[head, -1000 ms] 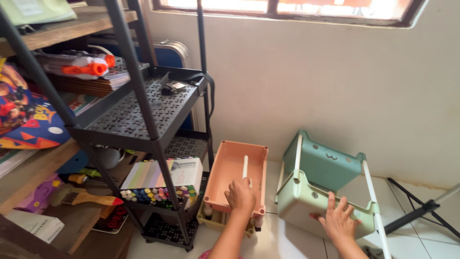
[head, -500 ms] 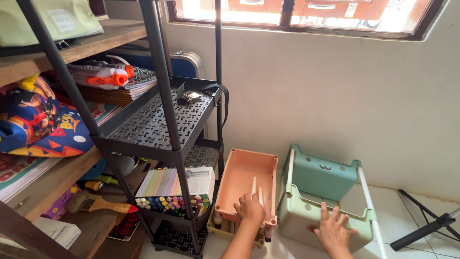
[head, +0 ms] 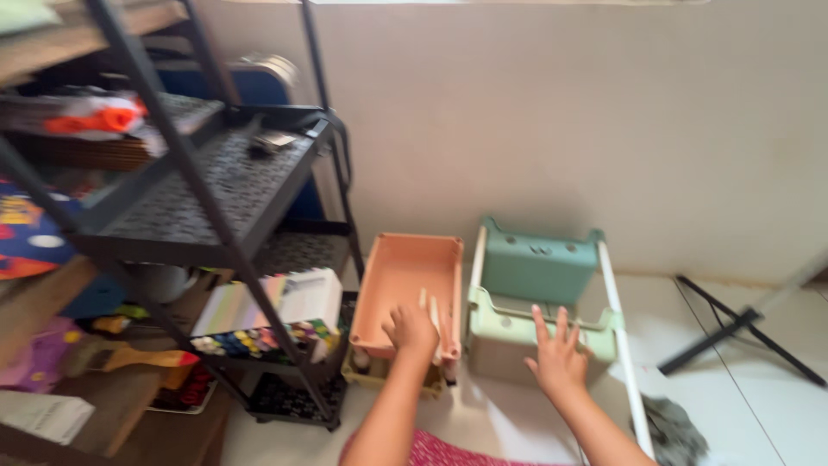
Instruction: The person assembles a two-tier plastic storage unit by inserting white support poles into the corners of two stacked bins. They adjust the bins and poles to secure the structure.
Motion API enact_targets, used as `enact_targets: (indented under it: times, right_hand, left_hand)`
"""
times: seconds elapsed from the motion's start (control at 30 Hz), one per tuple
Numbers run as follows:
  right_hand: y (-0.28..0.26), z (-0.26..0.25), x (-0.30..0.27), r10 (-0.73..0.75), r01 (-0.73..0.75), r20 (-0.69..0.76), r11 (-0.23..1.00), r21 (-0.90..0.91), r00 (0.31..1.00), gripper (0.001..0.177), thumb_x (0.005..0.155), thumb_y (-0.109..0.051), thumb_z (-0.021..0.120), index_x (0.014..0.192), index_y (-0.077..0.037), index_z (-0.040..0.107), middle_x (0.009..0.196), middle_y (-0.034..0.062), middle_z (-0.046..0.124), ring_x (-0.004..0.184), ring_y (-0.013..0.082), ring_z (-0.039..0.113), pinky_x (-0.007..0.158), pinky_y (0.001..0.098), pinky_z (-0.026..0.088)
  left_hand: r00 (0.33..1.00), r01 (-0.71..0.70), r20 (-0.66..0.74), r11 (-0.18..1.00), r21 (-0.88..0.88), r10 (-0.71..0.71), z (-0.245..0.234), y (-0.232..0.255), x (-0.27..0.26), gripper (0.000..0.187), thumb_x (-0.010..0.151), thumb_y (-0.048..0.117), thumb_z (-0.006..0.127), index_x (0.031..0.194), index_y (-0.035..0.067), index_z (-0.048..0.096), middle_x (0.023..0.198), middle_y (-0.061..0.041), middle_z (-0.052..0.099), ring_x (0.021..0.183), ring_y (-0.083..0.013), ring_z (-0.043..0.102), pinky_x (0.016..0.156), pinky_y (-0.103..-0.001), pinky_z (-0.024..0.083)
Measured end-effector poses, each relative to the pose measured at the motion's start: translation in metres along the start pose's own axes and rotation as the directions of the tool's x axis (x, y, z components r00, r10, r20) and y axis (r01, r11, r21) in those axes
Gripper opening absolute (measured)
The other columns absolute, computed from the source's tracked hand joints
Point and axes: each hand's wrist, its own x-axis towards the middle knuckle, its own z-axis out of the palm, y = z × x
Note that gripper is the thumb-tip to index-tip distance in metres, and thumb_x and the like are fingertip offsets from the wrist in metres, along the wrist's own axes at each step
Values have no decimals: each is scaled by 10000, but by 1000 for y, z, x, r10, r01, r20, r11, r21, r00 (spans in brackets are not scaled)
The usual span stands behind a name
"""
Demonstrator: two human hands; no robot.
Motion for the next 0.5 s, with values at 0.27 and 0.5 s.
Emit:
enact_targets:
  times: [0.27,0.5]
  right_hand:
    - [69,-51,-23,-36,98,-230,959,264,972,926,749,-401,821,1525,-196,358,1566,252,270,1367,475,391,1052,535,467]
    - [139,-43,-53,152,-121,-34,891,438,988,788,809,-432,754,1480,-163,440,1548,247,335,1384,459,395,1072,522,434]
  left_hand:
    - [835,-532,-225,842,-91,503,-4,111,-47,305,831,217,672,1128,183,730,1214,-137,575,1200,-354,493,995,-562,389]
    - [776,-631,-119,755,-177,620,7,155,-93,344,797,198,722,1140,181,724,1271,-126,558,1235,-341,484,976,-515,413]
